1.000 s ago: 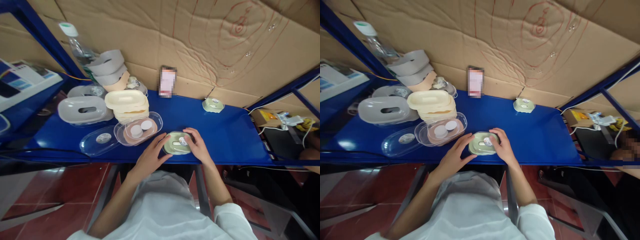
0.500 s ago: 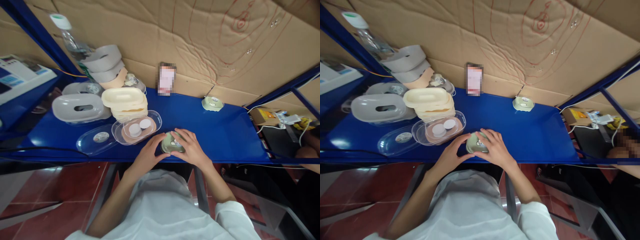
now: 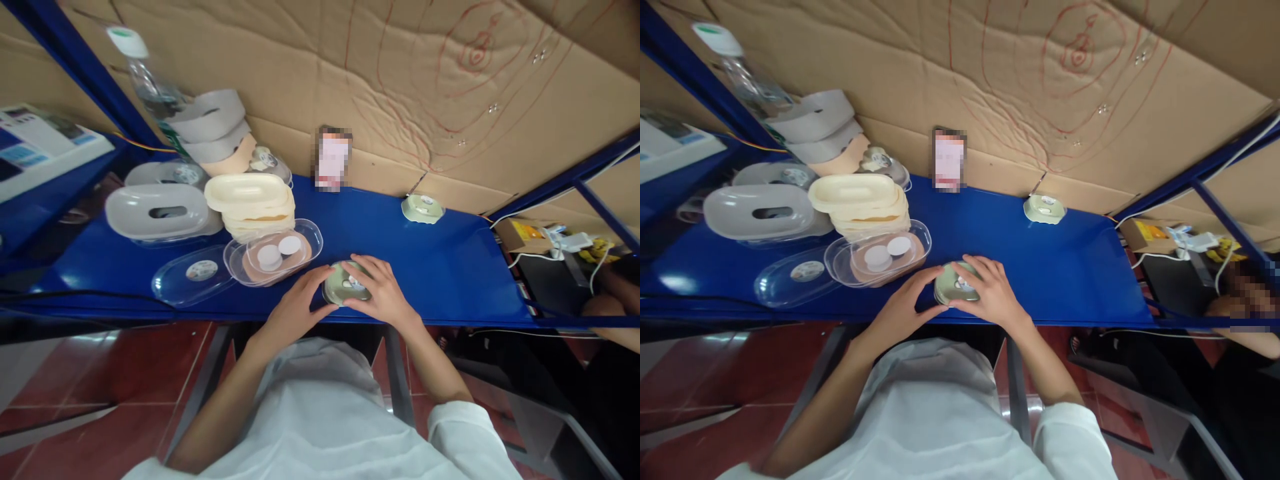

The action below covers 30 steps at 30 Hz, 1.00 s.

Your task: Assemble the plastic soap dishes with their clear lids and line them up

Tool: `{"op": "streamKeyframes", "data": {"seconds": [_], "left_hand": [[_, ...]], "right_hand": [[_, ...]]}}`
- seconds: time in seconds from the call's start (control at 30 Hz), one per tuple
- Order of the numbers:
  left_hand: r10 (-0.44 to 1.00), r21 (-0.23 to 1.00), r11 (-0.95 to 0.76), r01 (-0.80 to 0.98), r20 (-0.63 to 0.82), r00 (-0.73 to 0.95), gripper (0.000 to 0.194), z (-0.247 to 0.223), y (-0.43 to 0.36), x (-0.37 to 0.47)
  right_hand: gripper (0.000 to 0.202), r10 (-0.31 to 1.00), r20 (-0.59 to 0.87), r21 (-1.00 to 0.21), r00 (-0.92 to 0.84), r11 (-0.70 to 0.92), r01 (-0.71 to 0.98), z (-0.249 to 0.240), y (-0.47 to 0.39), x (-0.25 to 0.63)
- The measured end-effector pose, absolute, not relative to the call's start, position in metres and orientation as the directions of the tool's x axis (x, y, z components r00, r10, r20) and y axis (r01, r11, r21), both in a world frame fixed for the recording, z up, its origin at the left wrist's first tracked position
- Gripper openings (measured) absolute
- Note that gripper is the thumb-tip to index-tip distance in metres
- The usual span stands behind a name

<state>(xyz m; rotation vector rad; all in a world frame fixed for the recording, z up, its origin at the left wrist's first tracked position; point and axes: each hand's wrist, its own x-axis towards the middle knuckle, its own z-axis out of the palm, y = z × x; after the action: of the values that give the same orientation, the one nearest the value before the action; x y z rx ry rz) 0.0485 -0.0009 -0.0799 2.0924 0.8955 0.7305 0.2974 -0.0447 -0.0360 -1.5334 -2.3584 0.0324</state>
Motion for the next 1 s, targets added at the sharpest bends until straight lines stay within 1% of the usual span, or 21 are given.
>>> {"op": "streamKeyframes", "data": {"seconds": [0.13, 0.23, 0.37, 0.6, 0.8, 0.9, 1.0], "left_hand": [[0.763, 0.780, -0.509, 0.363, 0.214, 0.609, 0.066, -0.078, 0.000, 0.048], [0.747, 0.790, -0.519, 0.325, 0.236, 0.621, 0.064, -0.077, 0.001, 0.047], [0.742, 0.798, -0.524, 0.296, 0.257, 0.619, 0.062, -0.075, 0.002, 0.046], [0.745, 0.806, -0.508, 0.304, 0.234, 0.625, 0.057, -0.072, 0.002, 0.045], [0.728, 0.815, -0.510, 0.275, 0.239, 0.642, 0.063, -0.080, 0.005, 0.042], [0.723, 0.817, -0.513, 0.263, 0.246, 0.645, 0.065, -0.081, 0.005, 0.043], [0.732, 0.828, -0.499, 0.258, 0.242, 0.637, 0.064, -0.079, 0.004, 0.044]], "right_hand": [[0.075, 0.893, 0.243, -0.133, -0.379, 0.418, 0.899, -0.038, -0.052, 0.301], [0.075, 0.900, 0.205, -0.089, -0.385, 0.409, 0.908, -0.033, -0.058, 0.297], [0.075, 0.890, 0.210, -0.056, -0.405, 0.425, 0.904, -0.026, -0.057, 0.294], [0.072, 0.897, 0.246, -0.106, -0.368, 0.402, 0.909, -0.028, -0.056, 0.291], [0.072, 0.926, 0.220, -0.085, -0.307, 0.331, 0.940, -0.024, -0.062, 0.281], [0.072, 0.928, 0.238, -0.075, -0.286, 0.311, 0.947, -0.028, -0.062, 0.280], [0.081, 0.912, 0.256, -0.073, -0.319, 0.347, 0.935, -0.033, -0.060, 0.283]]}}
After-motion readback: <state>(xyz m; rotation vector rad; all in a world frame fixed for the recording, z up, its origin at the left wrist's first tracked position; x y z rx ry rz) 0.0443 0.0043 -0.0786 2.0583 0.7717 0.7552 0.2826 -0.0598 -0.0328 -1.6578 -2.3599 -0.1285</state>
